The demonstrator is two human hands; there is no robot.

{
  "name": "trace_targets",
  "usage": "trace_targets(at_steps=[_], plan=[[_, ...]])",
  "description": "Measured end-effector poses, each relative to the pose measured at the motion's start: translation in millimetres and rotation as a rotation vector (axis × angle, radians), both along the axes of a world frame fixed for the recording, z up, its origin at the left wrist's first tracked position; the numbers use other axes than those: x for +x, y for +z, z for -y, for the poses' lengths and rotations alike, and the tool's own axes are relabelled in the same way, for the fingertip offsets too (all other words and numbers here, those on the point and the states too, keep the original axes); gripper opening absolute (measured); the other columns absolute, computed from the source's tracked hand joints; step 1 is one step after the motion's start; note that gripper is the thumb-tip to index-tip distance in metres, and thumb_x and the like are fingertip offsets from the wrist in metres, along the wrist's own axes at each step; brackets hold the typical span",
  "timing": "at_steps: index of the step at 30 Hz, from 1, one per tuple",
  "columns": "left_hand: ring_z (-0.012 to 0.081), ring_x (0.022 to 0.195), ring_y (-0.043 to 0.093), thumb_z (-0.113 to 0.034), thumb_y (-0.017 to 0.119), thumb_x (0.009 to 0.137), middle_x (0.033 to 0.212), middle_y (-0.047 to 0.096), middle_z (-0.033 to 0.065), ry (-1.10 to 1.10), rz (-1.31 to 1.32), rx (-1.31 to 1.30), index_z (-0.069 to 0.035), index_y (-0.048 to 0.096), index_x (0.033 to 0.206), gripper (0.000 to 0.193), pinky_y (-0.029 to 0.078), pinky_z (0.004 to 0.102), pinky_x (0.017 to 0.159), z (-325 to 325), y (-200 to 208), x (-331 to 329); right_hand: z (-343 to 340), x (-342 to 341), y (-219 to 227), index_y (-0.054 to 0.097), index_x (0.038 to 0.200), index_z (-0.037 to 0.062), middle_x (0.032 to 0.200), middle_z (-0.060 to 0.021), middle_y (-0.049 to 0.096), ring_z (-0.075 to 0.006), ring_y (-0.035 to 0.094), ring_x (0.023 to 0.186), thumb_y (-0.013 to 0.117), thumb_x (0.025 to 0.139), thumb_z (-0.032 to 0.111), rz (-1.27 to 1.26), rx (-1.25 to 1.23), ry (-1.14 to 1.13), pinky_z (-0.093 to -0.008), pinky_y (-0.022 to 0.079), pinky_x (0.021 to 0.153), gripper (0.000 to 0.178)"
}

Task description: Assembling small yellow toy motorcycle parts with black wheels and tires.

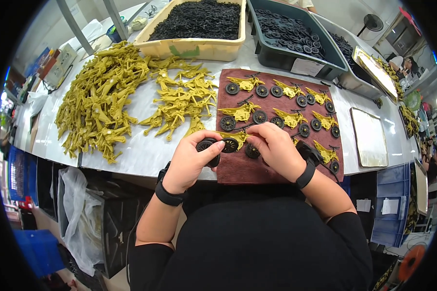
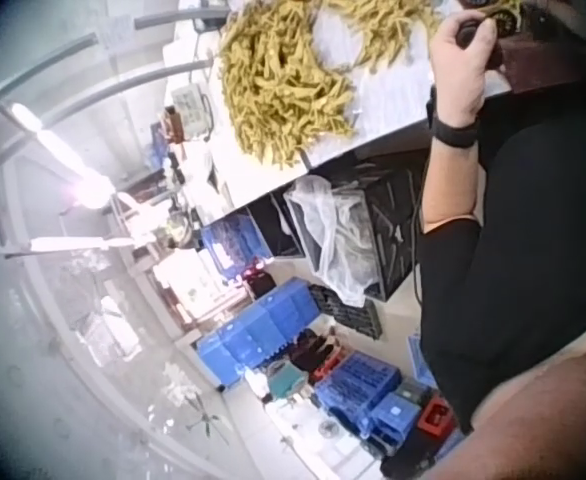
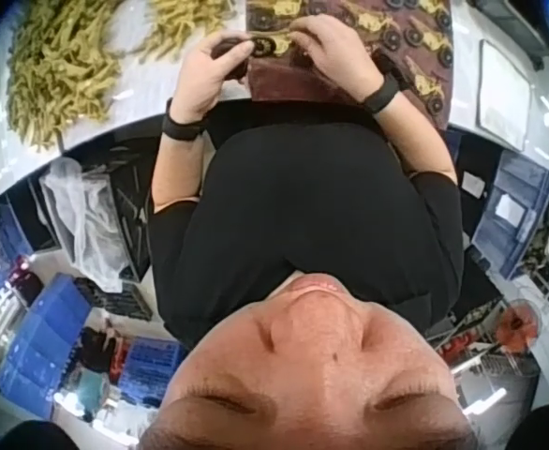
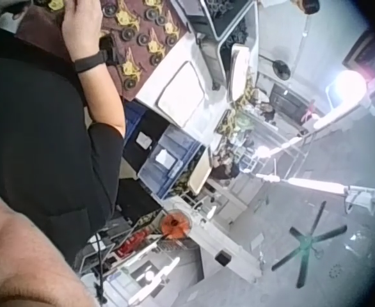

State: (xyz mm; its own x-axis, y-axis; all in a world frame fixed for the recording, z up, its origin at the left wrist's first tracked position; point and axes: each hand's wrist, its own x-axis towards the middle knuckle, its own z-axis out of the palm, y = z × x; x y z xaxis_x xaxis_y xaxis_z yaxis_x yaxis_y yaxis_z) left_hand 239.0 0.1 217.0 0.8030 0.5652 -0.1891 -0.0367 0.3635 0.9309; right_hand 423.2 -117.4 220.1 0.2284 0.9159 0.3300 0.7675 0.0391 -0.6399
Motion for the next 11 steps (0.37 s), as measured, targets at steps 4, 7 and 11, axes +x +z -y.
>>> trace_targets(at_steps=[4,7,11], plan=[[0.0102,0.059,0.056,-0.011,0.065,0.085,0.074,0.058,0.0046,0.013,-0.034,0.097,0.000,0.059,0.098,0.018,0.046,0.0235,0.049,-3,0,-1,-15,-15,11,0.062,0.095,0.0006,0.084,-0.0147,0.063,-0.0268,0.062,0.072,0.066,0.080,0.009,-0.208,-0.039,0.148,-0.0317,0.049,0.065,0.017],[0.0094,0.058,0.055,-0.012,0.064,0.086,0.075,0.060,0.0039,0.107,-0.036,0.114,-0.001,0.060,0.098,0.017,0.046,0.0230,0.049,-12,-1,-5,-28,-17,15,0.061,0.090,0.0005,0.082,-0.0162,0.063,-0.0324,0.062,0.077,0.064,0.080,0.010,-0.188,-0.085,0.143,-0.0368,0.049,0.067,0.014],[0.0104,0.067,0.058,-0.014,0.063,0.087,0.090,0.064,0.0082,0.230,0.015,0.097,-0.004,0.060,0.102,0.018,0.047,0.0232,0.050,-27,-2,-20,-45,-19,-5,0.065,0.095,0.0018,0.085,-0.0185,0.064,-0.0302,0.064,0.082,0.062,0.083,0.011,0.011,-0.233,0.197,-0.0378,0.049,0.074,0.016]])
